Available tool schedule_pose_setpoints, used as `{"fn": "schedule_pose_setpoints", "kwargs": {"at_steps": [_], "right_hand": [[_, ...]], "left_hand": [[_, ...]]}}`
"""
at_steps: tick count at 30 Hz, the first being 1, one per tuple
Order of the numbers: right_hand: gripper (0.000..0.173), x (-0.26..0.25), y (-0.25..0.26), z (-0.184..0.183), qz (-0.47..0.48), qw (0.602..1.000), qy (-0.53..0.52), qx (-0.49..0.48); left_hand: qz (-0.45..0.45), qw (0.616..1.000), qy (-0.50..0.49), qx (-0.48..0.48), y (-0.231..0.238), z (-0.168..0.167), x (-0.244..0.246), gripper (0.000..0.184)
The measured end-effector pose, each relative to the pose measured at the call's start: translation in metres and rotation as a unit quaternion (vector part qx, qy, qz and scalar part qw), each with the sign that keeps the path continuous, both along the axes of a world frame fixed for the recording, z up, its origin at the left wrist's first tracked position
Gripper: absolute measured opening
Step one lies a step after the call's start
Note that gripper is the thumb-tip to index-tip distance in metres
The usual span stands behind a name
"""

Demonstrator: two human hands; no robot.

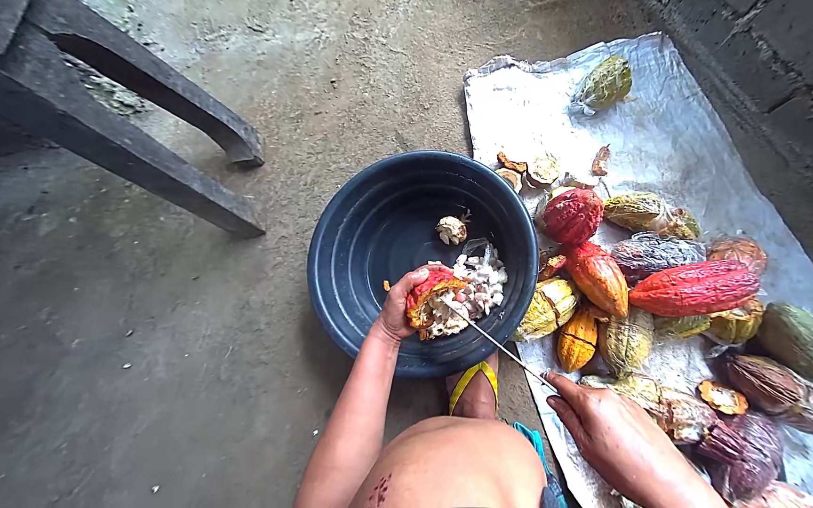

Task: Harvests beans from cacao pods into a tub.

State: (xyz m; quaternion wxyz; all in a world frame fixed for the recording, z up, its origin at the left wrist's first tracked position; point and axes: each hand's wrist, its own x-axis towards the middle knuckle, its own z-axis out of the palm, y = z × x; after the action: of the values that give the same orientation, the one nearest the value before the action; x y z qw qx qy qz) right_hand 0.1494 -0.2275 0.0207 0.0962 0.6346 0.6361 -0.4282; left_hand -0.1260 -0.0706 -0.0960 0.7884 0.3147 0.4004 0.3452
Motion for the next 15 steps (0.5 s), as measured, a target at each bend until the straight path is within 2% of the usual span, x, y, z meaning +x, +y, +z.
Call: {"fn": "schedule_pose_setpoints", "kwargs": {"at_steps": [3, 6, 13, 15], "right_hand": [[0.04, -0.01, 0.007, 0.005, 0.008, 0.997, -0.045, -0.061], [0.043, -0.021, 0.013, 0.004, 0.008, 0.99, -0.087, -0.111], [0.044, -0.03, 0.014, 0.001, -0.02, 0.987, -0.051, -0.151], [0.043, -0.028, 0.014, -0.004, -0.045, 0.986, 0.001, -0.16]], "left_hand": [[-0.02, 0.999, 0.027, 0.017, 0.001, -0.002, -0.002, 0.038], [-0.021, 0.994, 0.096, 0.046, 0.002, 0.001, 0.0, 0.037], [0.029, 0.977, 0.146, 0.153, -0.002, -0.002, 0.004, 0.036], [0.042, 0.972, 0.149, 0.174, -0.002, -0.003, 0.006, 0.035]]}}
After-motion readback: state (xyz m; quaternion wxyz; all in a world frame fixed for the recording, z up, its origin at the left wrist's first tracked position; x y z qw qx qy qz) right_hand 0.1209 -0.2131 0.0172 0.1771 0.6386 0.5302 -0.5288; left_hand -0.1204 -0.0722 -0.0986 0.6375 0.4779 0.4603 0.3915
